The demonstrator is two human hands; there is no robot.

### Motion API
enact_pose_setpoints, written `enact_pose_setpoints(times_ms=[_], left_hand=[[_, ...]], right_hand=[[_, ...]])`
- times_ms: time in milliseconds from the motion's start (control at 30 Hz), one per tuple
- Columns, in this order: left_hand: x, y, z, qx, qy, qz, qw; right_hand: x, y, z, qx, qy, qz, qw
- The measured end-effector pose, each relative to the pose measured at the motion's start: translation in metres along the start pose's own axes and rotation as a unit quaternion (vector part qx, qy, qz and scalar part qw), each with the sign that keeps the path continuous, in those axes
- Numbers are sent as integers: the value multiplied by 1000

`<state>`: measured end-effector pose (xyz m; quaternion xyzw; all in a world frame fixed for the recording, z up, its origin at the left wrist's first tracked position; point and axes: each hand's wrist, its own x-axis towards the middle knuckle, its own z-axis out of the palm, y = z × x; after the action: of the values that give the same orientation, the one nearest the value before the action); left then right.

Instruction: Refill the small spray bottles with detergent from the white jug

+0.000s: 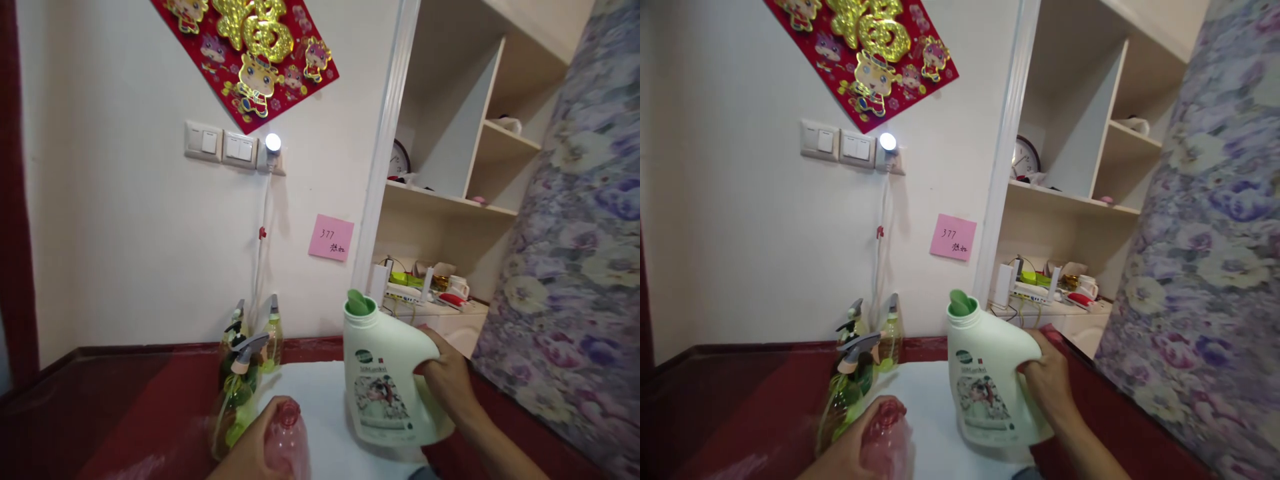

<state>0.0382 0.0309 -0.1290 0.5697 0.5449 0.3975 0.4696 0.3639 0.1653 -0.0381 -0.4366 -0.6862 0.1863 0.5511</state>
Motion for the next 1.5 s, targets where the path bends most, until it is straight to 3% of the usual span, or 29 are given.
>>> enact_pose_setpoints(times_ms=[167,400,567,733,833,967,1067,1167,1300,1500], left_hand=[[0,-4,1,-6,26,26,999],[5,-11,-2,22,35,51,998],[7,-18,-3,-9,31,54,998],[11,-25,-1,-40,60,65,995],[14,-28,0,-43,81,79,993],[16,-32,-1,-57,85,70,992],[17,-35,-2,-71,82,68,992],[19,-36,-2,-77,81,72,991],[20,-38,-2,-65,80,83,991],[15,-30,-4,-41,31,71,996]], right_hand=[[-2,35,31,51,118,55,990],[-13,68,57,84,173,92,977],[-20,81,68,82,157,103,979],[-17,87,72,57,76,91,991],[-12,84,56,30,-23,75,996],[-12,71,5,-26,-144,55,988],[-26,61,-38,-104,-193,72,973],[-52,51,-62,-191,-260,108,940],[-92,44,-63,-285,-316,145,893],[-120,45,-53,-330,-332,131,874]])
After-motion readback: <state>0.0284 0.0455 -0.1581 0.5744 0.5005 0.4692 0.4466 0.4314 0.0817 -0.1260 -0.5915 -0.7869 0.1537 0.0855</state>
